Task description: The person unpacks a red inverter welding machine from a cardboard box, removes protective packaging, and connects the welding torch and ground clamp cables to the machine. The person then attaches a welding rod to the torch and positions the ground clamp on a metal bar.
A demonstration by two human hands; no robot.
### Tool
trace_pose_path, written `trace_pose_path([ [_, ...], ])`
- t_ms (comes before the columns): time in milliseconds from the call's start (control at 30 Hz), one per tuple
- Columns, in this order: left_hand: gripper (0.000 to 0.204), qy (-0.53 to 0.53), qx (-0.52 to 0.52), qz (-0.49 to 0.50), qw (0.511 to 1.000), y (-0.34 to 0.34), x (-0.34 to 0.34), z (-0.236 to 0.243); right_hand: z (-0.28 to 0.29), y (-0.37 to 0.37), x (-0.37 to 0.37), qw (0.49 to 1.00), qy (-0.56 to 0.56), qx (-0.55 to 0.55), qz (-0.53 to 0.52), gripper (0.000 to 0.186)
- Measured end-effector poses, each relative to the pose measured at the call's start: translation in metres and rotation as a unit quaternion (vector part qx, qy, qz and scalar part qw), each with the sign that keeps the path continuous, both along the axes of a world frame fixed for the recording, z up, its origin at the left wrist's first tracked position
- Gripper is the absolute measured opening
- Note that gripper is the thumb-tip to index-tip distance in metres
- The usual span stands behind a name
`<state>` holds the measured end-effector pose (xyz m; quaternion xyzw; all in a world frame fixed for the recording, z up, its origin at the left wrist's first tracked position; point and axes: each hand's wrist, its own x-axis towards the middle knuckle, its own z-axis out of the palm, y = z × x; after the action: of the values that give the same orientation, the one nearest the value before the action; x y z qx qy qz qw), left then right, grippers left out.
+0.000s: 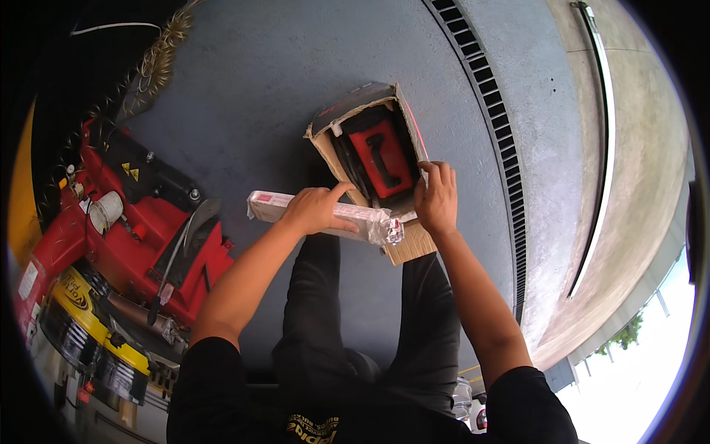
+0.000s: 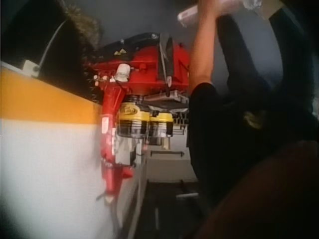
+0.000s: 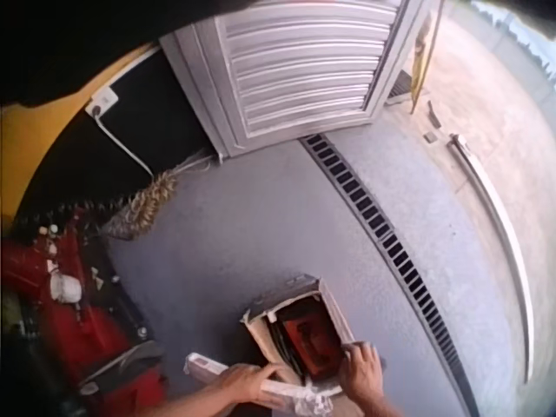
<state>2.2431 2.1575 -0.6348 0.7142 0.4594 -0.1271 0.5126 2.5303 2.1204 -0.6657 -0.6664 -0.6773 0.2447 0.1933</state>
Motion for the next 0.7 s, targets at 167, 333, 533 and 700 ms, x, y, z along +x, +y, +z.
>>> trace_pose_path([
  [167, 0.069, 0.006, -0.015, 0.077, 0.997, -0.017, -0.028, 0.058, -0.034, 0.014, -0.084, 0.952, -0.009, -0.301, -0.049, 0.055],
  [333, 0.059, 0.028, -0.049, 0.225, 0.973, -0.053, -0.063, 0.093, -0.080, 0.026, -0.067, 0.859, 0.106, -0.493, -0.093, 0.073],
  [533, 0.068, -0.090, -0.077, 0.438, 0.891, -0.095, -0.099, 0.110, -0.052, 0.007, -0.027, 0.869, 0.158, -0.458, -0.105, 0.065],
  [700, 0.078, -0.123, -0.040, 0.456, 0.881, -0.104, -0.093, 0.121, 0.005, -0.010, -0.001, 0.865, 0.188, -0.457, -0.085, 0.061],
])
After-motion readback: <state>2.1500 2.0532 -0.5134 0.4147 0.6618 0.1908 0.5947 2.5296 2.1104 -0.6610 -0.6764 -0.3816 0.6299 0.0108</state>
